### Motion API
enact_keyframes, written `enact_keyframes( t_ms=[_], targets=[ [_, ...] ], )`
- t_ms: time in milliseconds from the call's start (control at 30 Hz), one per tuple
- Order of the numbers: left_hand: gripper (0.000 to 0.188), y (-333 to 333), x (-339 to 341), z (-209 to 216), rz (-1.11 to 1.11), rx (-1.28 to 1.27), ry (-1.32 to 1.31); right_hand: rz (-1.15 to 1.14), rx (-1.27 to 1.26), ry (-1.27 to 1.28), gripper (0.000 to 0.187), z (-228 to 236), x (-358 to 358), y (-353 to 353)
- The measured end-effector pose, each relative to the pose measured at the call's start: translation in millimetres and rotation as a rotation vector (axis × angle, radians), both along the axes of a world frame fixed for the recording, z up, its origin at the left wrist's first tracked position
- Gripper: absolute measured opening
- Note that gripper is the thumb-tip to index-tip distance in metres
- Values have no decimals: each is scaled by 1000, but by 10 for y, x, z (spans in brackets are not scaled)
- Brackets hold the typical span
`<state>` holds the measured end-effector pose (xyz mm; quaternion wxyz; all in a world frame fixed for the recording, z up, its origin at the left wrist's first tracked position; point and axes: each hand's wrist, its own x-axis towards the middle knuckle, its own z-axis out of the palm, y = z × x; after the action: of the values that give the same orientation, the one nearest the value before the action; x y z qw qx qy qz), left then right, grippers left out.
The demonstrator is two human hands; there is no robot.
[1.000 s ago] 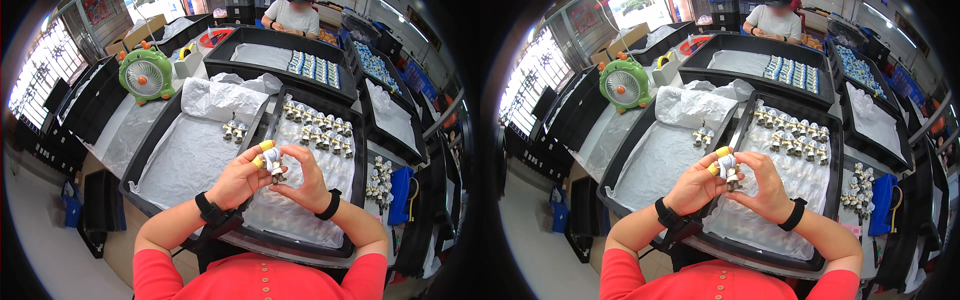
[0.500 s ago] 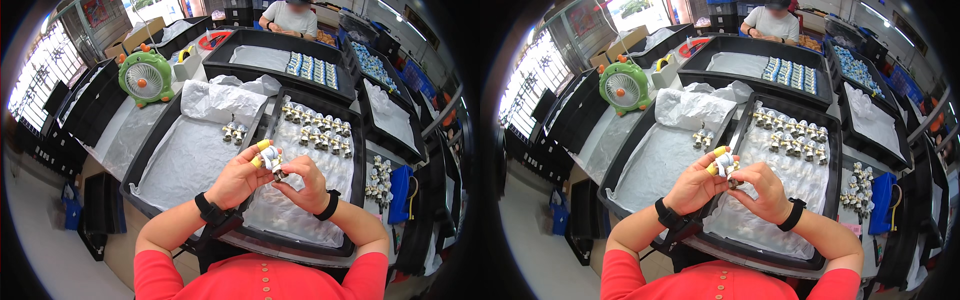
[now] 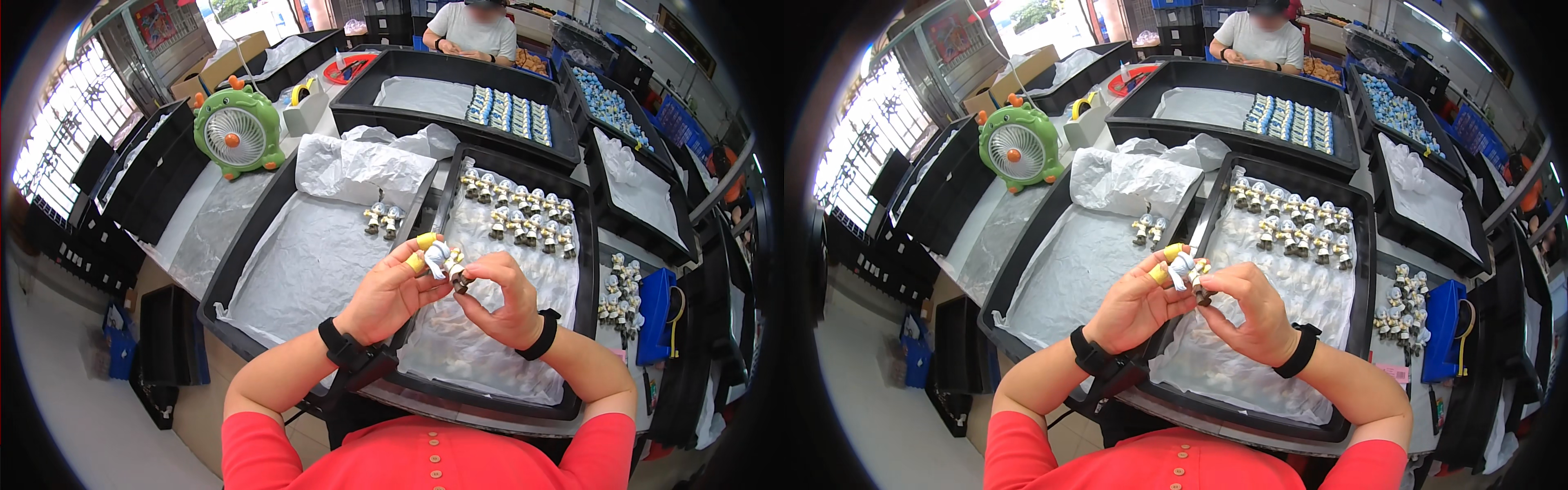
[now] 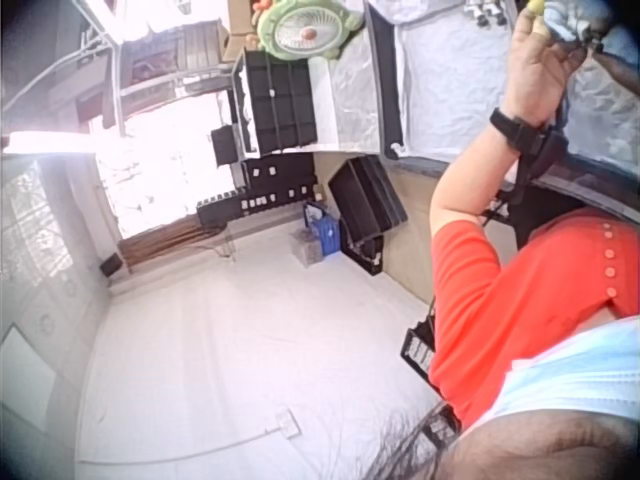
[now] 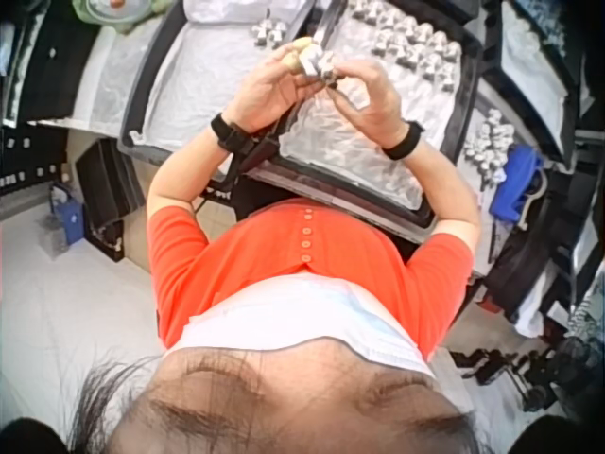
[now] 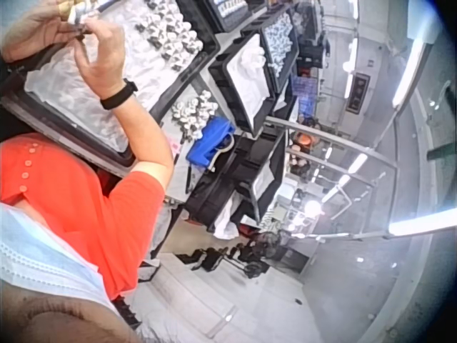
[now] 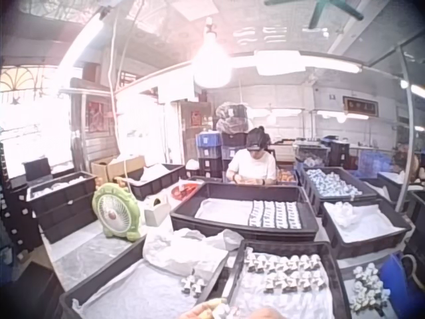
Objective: The person assembles small metal valve components by hand, picking up parts from a tray and screwing them together. They use a red-handled screwdriver to tighten the assembly and place the finished units into a black tray lined with white paper. The process is repeated for multiple units.
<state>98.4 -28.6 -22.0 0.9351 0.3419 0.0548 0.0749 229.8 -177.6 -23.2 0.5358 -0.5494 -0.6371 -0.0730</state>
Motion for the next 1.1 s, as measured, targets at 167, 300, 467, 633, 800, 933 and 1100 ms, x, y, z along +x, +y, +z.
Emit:
enact_keyframes(
  t_ms=[167,300,467,633,800,933,1100],
  targets=[
    [40,-1,3,27,11,-19,29,-30,8,32,48,11,22,12],
    [40,-2,-1,13,41,26,33,-75,-77,162,47,2,-8,-1],
    [44,5,-13,-15,60,58,44,-33,-126,119,46,1,-41,1],
    [45,21,-11,-34,50,64,72,-28,-132,118,46,-7,-45,6],
    [45,17,-1,-34,49,81,76,-36,-154,116,45,-11,-35,0],
    [45,20,-2,-65,63,74,62,-34,-153,126,44,-27,-28,20],
    [45,14,-1,-45,72,100,97,-12,-160,147,44,-65,-35,32]
  ],
)
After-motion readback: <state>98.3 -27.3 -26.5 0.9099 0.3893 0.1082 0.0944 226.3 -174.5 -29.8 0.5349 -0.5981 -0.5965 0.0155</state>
